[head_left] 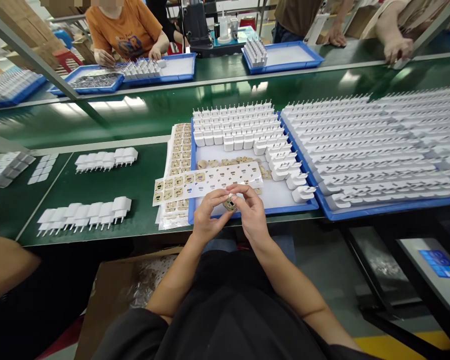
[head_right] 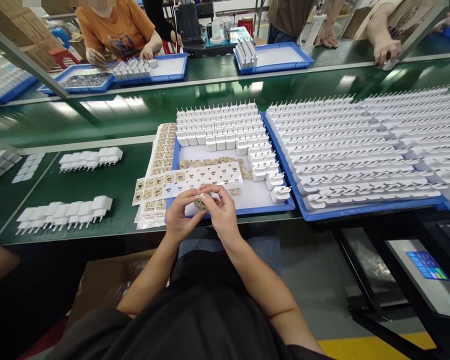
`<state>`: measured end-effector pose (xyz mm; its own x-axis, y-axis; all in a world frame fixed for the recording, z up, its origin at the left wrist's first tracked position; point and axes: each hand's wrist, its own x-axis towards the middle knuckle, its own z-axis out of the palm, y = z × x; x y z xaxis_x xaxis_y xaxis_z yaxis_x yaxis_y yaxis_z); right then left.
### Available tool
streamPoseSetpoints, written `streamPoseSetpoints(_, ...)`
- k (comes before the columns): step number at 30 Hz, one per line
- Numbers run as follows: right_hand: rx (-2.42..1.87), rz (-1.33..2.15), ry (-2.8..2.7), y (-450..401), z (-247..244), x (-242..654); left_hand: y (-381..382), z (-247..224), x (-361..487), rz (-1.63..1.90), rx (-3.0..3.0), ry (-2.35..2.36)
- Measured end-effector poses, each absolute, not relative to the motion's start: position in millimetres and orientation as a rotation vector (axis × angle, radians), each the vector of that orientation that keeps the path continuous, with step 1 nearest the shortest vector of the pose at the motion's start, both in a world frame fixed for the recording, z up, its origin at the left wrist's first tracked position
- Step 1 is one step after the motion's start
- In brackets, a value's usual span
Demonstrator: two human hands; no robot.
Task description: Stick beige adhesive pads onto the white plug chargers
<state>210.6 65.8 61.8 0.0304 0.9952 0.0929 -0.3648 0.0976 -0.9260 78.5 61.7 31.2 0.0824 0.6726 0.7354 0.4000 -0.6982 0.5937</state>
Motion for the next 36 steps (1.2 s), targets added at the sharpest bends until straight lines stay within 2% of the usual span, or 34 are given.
streamPoseSetpoints(8, -0.869, 1.336, -1.202, 69, 65, 228, 61, 27, 77, 1.643, 1.925, 1.084)
streamPoseSetpoints(11, -0.945, 1.14, -1.432, 76, 72, 239, 61, 26, 77, 1.621, 1.905, 1.049)
streamPoseSetpoints(16, -0.85, 0.592, -1.795, 74, 81, 245, 60, 26, 77, 1.606, 1.786, 1.085)
streamPoseSetpoints(20, -0.705, 0.65, -1.771, 73, 85, 248, 63, 27, 76, 1.585, 1.618, 1.097)
streamPoseSetpoints(24, -1.034, 0.553, -1.495, 117, 84, 251, 65, 29, 79, 1.587, 1.6, 1.127)
streamPoseSetpoints(28, -1.398, 0.251, -1.82, 171, 72, 252, 58, 41, 69, 1.682, 1.582, 1.15)
streamPoseSetpoints(32, -1.472, 0.157, -1.927, 184, 54, 257, 41, 52, 20, 1.734, 1.647, 1.5)
streamPoseSetpoints(36, -1.35, 0.285, -1.936, 176, 47, 261, 30, 42, -56, 1.551, 1.795, 2.253)
